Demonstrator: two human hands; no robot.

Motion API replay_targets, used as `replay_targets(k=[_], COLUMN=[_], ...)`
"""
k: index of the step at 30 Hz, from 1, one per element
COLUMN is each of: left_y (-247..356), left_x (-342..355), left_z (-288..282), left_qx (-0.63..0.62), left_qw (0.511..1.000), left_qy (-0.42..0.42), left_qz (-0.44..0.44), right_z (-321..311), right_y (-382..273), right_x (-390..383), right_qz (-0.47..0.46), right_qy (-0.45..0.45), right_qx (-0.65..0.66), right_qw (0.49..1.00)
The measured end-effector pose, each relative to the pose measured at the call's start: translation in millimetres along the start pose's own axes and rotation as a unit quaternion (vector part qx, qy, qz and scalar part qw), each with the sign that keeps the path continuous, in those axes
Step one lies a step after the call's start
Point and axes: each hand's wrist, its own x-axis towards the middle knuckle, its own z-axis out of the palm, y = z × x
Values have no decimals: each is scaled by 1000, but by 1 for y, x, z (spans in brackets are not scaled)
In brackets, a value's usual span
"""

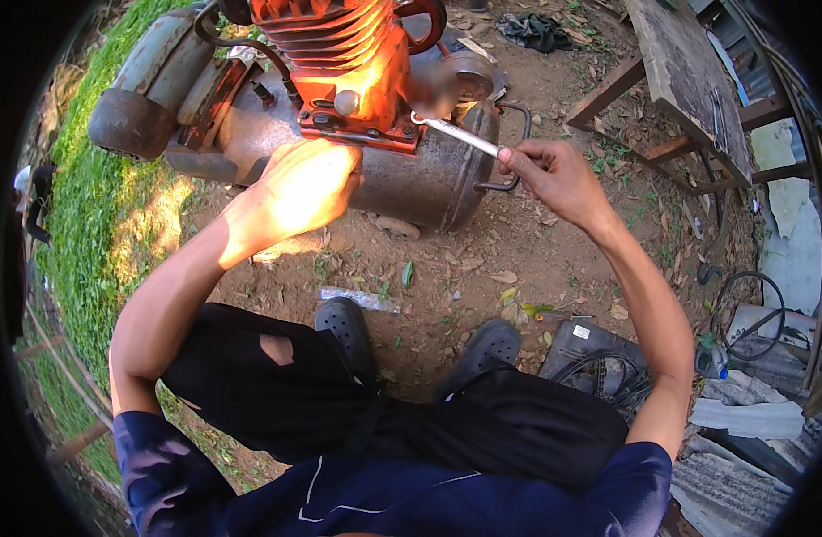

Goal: The person uses a wrench to loosen and tighten bolts on a red air compressor pump assembly while it sits on a tank.

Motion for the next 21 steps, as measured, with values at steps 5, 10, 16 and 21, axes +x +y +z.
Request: replay_targets(k=[5,10,16,21], left_y=[10,18,18,23], left_x=[12,16,10,12], left_z=[-1,-5,8,7], left_qx=[37,8,0,-20], left_qw=[983,983,990,986], left_qy=[-128,-106,-56,-93], left_qz=[-124,-152,-129,-135], right_z=[-9,-16,-33,-40], right_y=[2,10,-9,-10], right_x=[29,51,66,82], right_qz=[-26,-14,-16,-25], right_qy=[2,-39,-89,-91], right_qx=[-95,-51,-102,-143], right_qw=[995,998,991,985])
